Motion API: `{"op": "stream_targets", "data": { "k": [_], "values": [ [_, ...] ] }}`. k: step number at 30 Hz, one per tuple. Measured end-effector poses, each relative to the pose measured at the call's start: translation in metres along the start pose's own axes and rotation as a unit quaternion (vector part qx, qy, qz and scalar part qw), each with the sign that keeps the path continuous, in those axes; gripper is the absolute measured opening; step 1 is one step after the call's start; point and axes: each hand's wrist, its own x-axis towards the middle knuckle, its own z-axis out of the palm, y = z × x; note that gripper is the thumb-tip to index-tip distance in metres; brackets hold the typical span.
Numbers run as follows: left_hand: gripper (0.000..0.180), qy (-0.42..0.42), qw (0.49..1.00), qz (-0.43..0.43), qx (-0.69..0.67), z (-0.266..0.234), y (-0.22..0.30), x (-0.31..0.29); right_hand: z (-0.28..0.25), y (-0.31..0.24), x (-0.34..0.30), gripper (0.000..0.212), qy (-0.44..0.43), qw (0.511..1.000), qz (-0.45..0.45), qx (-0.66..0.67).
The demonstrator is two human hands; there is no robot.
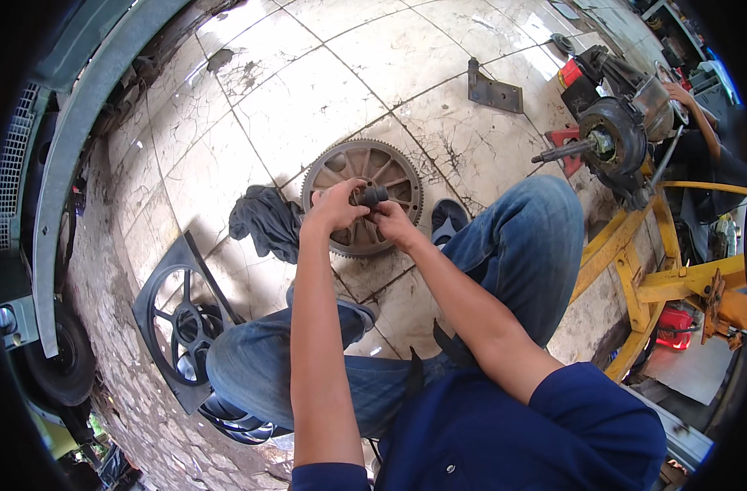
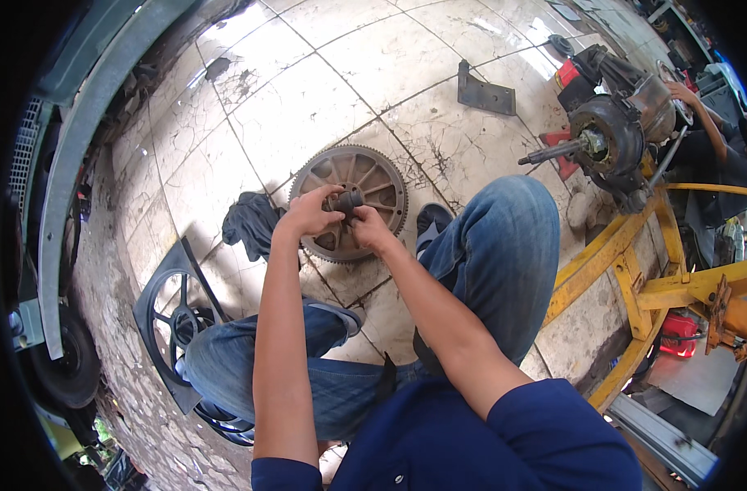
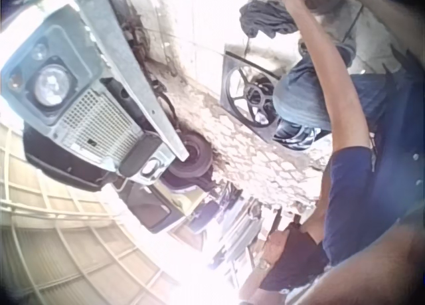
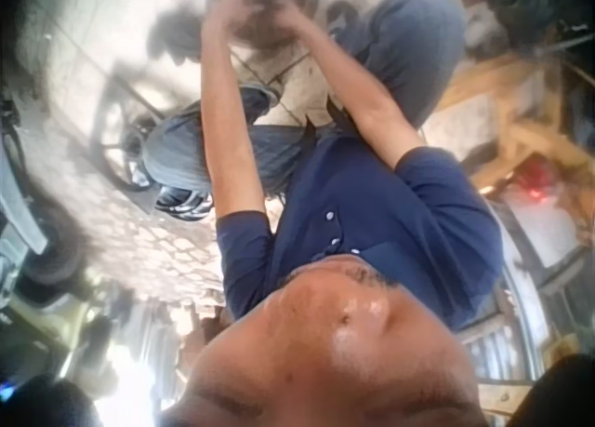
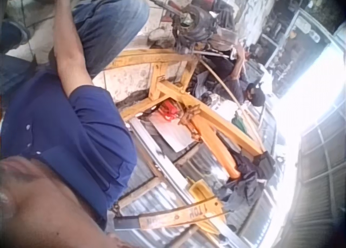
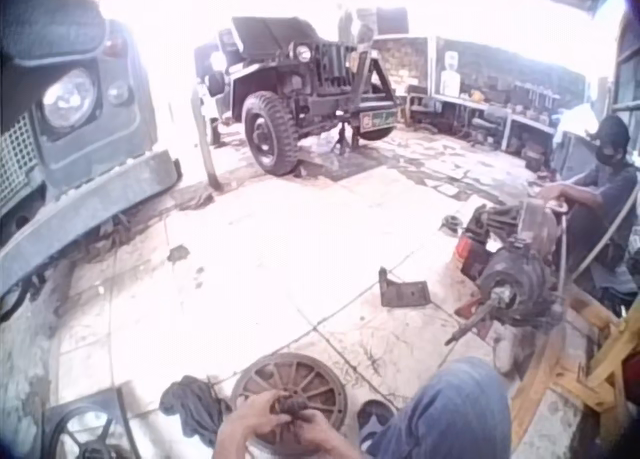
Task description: The person sits on the floor and uses a small tool to scrape and clean a large metal gear. They then use a red sanding block to smooth a small metal part, repeatedly flipping it to sand different edges.
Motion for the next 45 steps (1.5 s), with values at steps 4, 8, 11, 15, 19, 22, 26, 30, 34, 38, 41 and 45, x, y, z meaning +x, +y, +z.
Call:
{"op": "stream_targets", "data": {
  "k": [4,8,11,15,19,22,26,30,34,38,41,45],
  "values": [
    [0.061,0.011,1.0,-0.002,-0.007,0.002,-0.006,0.001,0.002,-0.01,-0.003,0.034,-0.01,0.988,-0.039,-0.147],
    [0.062,0.015,1.0,-0.001,-0.025,-0.001,0.0,0.0,0.001,-0.012,-0.004,0.033,0.02,0.989,0.065,0.128],
    [0.064,0.014,0.999,-0.006,-0.036,0.0,-0.003,0.001,0.0,-0.016,-0.006,0.034,-0.003,0.999,0.032,0.013],
    [0.066,-0.009,0.999,-0.011,-0.041,0.001,-0.005,0.002,-0.002,-0.018,-0.01,0.037,0.007,0.99,0.082,0.113],
    [0.067,0.0,0.999,-0.008,-0.053,0.005,-0.009,0.004,-0.009,-0.024,-0.006,0.034,-0.059,0.993,0.045,-0.096],
    [0.066,0.0,0.998,-0.017,-0.054,0.006,-0.01,0.005,-0.006,-0.027,-0.006,0.037,-0.056,0.997,0.027,-0.04],
    [0.066,0.003,0.998,-0.019,-0.058,0.004,-0.011,0.004,-0.006,-0.029,-0.006,0.04,-0.022,0.997,0.079,-0.014],
    [0.065,-0.034,0.997,-0.029,-0.063,0.005,-0.01,0.006,-0.008,-0.018,-0.002,0.039,-0.037,0.992,0.051,-0.108],
    [0.065,-0.033,0.997,-0.033,-0.065,0.005,-0.009,0.005,-0.001,-0.008,-0.006,0.039,-0.029,0.996,0.055,-0.064],
    [0.066,-0.003,0.998,-0.022,-0.067,0.005,-0.007,0.004,0.0,-0.002,-0.004,0.037,-0.006,0.995,0.011,-0.1],
    [0.066,0.001,0.997,-0.028,-0.073,0.003,-0.005,0.0,0.004,-0.014,-0.004,0.035,0.014,0.985,0.025,-0.172],
    [0.067,-0.003,0.996,-0.024,-0.081,0.003,-0.006,0.002,0.005,-0.022,-0.007,0.032,0.063,0.98,0.004,-0.187]
  ]
}}
